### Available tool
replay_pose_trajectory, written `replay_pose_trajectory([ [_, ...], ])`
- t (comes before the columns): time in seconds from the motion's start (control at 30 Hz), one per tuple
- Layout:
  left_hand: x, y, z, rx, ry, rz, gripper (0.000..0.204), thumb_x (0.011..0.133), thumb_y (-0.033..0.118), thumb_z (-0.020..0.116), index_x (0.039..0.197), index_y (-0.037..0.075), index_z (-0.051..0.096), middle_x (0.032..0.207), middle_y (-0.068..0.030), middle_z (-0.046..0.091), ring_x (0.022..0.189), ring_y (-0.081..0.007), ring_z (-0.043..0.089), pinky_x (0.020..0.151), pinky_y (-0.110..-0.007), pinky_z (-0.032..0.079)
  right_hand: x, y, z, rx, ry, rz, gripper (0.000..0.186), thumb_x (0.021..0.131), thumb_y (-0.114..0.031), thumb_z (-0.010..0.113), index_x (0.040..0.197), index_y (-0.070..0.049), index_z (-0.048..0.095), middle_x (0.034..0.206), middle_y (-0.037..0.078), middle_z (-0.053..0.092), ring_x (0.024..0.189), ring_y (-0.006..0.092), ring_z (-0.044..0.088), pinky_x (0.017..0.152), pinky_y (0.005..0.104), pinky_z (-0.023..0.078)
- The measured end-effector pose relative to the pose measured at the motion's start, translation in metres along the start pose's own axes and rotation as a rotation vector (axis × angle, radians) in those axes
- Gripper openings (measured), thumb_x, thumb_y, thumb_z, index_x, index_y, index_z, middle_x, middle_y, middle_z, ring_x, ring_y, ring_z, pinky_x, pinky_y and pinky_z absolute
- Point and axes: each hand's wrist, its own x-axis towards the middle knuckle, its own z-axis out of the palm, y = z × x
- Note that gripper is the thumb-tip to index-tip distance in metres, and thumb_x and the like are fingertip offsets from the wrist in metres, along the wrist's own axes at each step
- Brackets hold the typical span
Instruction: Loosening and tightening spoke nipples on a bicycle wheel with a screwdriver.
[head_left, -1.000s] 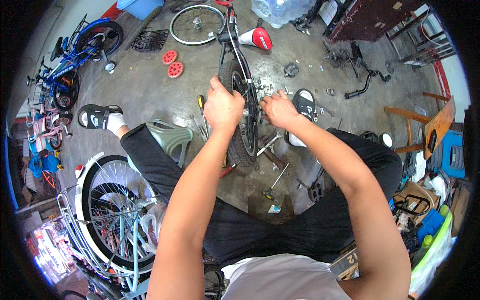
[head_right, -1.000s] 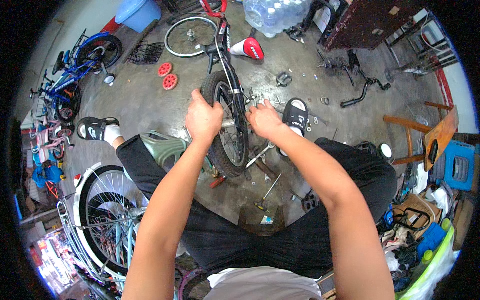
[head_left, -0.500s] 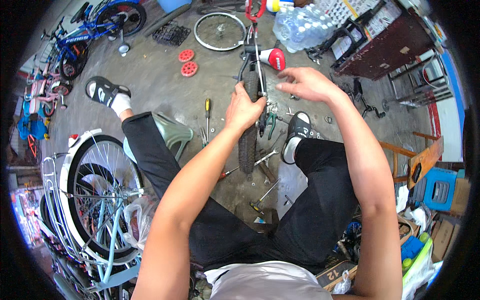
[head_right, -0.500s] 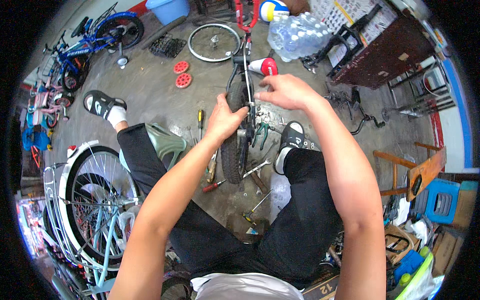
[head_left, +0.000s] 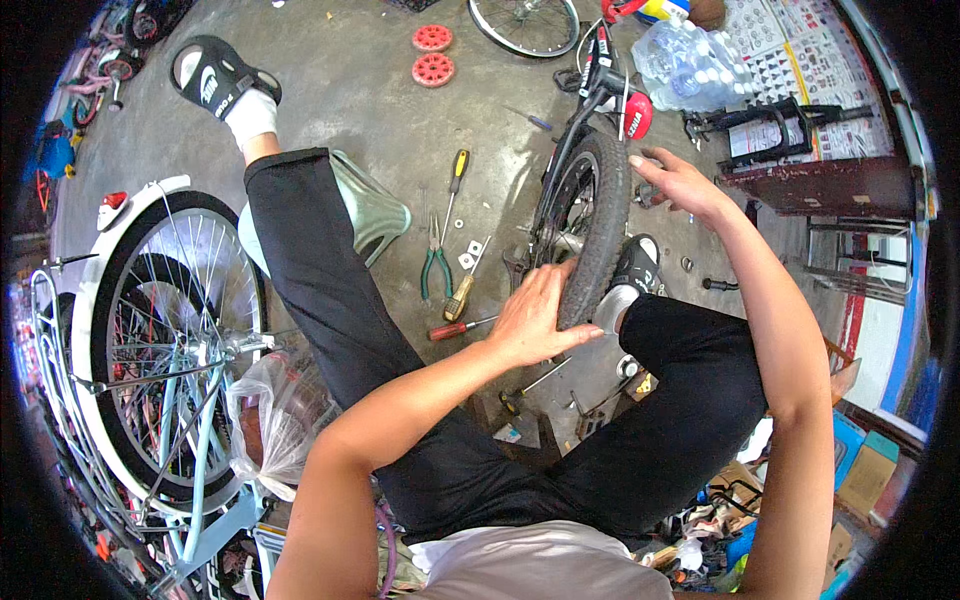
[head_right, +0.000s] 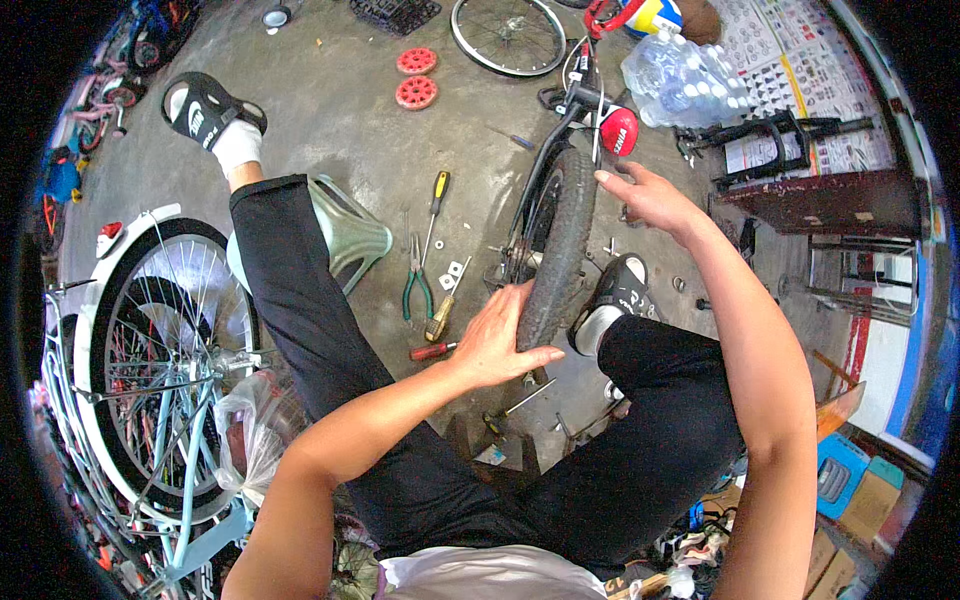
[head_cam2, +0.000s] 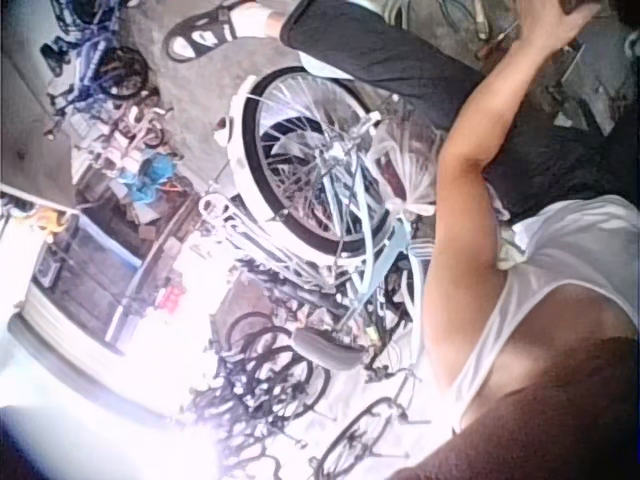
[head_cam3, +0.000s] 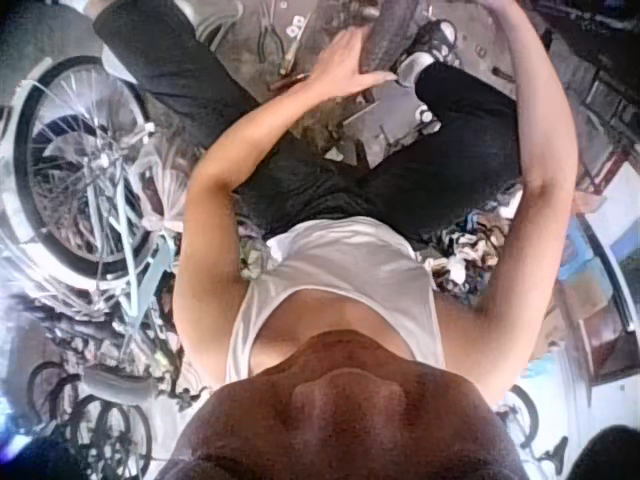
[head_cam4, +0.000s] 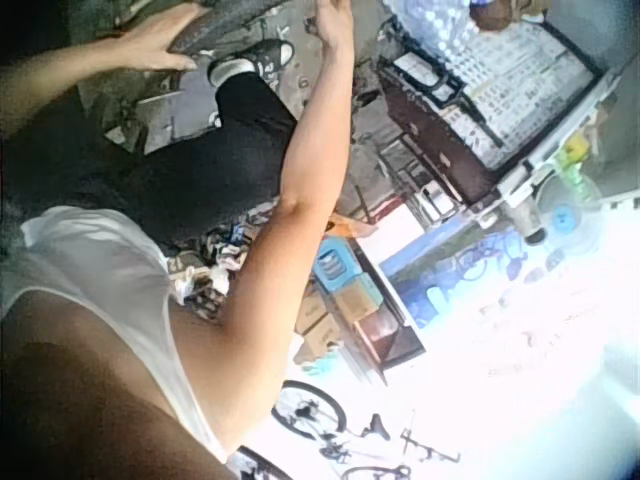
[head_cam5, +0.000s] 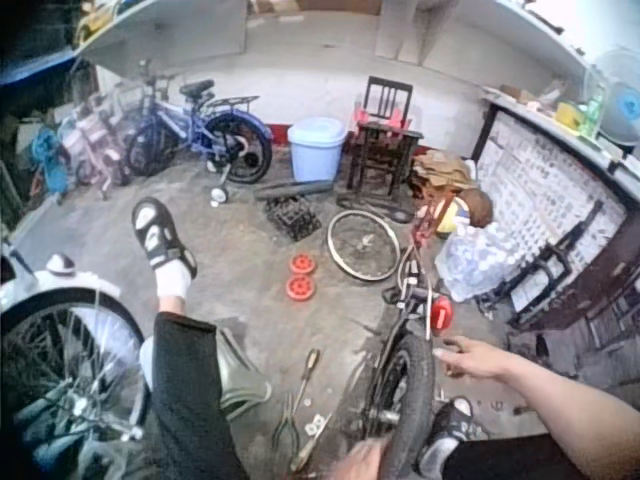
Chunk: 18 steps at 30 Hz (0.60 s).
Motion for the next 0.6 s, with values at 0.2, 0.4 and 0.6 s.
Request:
replay_pose_trajectory([
  [0.2, -0.004, -0.003, 0.002, -0.108, -0.005, -0.043, 0.108, 0.081, 0.056, 0.082, 0.156, -0.003, 0.030, 0.149, -0.0297, 0.049, 0.135, -0.0435, 0.054, 0.111, -0.049, 0.046, 0.045, 0.017, -0.010, 0.268, -0.047, 0.121, 0.090, 0.098, -0.073, 0.050, 0.164, -0.017, 0.029, 0.149, 0.019, 0.054, 0.109, 0.0295, 0.068, 0.092, 0.0484, 0.053],
  [0.4, -0.003, -0.006, -0.003, -0.224, -0.141, -0.083, 0.108, 0.086, 0.053, 0.078, 0.161, 0.004, 0.018, 0.149, -0.0309, 0.051, 0.130, -0.0470, 0.058, 0.108, -0.051, 0.048, 0.080, 0.008, 0.004, 0.258, -0.068, 0.139, 0.052, 0.107, -0.050, 0.047, 0.148, -0.017, 0.049, 0.121, 0.008, 0.066, 0.093, 0.0242, 0.067, 0.082, 0.0451, 0.053],
  [0.6, -0.002, -0.016, 0.005, -0.377, -0.084, 0.030, 0.104, 0.089, 0.052, 0.076, 0.161, 0.004, 0.018, 0.145, -0.0317, 0.054, 0.130, -0.0479, 0.058, 0.107, -0.052, 0.047, 0.106, -0.006, 0.031, 0.392, -0.001, 0.182, 0.042, 0.107, -0.052, 0.047, 0.118, -0.016, 0.066, 0.104, 0.006, 0.070, 0.090, 0.0220, 0.065, 0.076, 0.0421, 0.051],
])
